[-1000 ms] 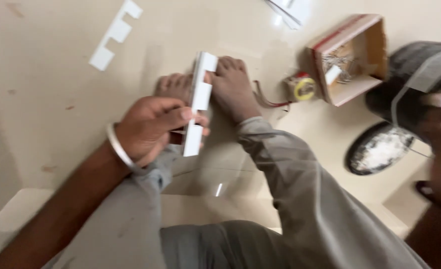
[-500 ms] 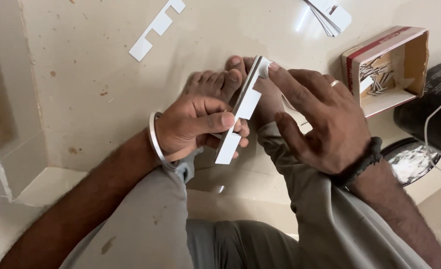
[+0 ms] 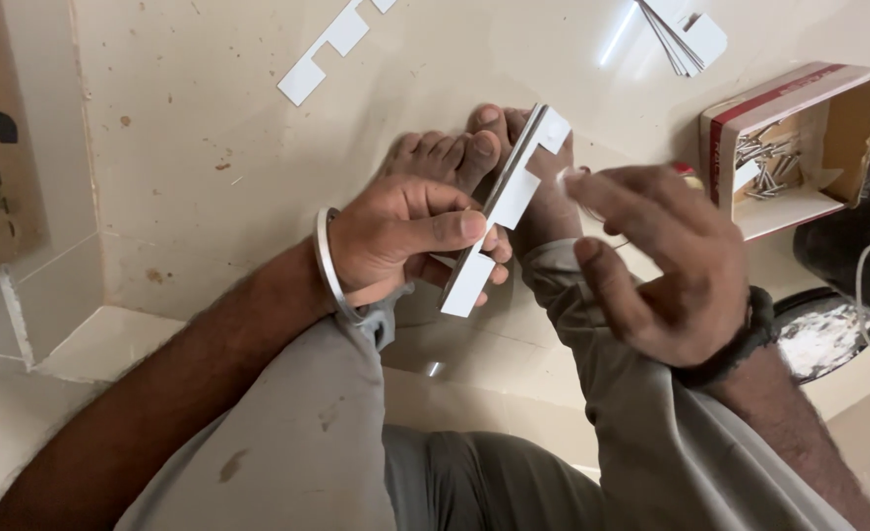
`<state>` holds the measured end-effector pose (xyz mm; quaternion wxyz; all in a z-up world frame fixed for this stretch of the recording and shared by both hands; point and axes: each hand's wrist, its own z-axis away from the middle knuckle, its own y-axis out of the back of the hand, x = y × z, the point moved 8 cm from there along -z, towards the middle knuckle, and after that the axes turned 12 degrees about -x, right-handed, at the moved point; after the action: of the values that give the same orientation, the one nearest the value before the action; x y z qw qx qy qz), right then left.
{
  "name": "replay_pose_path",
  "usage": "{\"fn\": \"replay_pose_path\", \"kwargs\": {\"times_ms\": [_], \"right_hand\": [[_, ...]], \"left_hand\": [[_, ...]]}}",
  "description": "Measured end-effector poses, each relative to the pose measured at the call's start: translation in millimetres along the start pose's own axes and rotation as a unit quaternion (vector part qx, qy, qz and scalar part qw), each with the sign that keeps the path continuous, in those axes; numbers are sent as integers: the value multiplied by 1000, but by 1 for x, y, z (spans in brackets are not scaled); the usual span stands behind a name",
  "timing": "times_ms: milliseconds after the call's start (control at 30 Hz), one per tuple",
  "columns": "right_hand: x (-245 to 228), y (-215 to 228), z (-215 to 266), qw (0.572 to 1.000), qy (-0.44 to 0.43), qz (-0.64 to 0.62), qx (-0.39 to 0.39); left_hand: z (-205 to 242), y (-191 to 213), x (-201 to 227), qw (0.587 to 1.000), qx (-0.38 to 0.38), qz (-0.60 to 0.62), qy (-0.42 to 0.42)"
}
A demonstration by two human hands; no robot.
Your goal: Fitting together white interlocking plastic notched components on the floor.
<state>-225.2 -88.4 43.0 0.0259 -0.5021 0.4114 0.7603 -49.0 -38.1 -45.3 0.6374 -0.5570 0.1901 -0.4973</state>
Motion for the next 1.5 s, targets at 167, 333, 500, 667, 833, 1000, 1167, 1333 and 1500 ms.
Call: {"fn": "replay_pose_path", "kwargs": {"times_ms": [167, 333, 500, 667, 833, 1000, 1167, 1333, 1500], "right_hand": [[-26, -4, -24, 992, 12, 108, -63], [-14, -9, -13, 987, 8, 136, -83], [-28, 7, -15, 996, 6, 88, -16], [-31, -7, -17, 992, 79, 79, -62], [-44, -21, -25, 982, 133, 79, -110], [-52, -26, -33, 973, 129, 116, -153], [-47, -19, -23, 980, 146, 88, -105], [-60, -16, -38, 982, 143, 83, -97], [-66, -30, -48, 965, 147, 175, -128]], "left_hand": [[0, -4, 4, 1000, 9, -5, -2], [-1, -2, 8, 999, 14, -39, -8], [-1, 2, 11, 995, -25, -58, -71], [-1, 21, -8, 998, 27, -35, -44], [-1, 19, -7, 998, 31, 18, -51], [1, 21, -3, 998, 28, 11, -59], [3, 22, -2, 997, 29, 19, -62], [10, 24, 1, 996, 41, 24, -69], [22, 29, 2, 992, 60, 54, -98]]}}
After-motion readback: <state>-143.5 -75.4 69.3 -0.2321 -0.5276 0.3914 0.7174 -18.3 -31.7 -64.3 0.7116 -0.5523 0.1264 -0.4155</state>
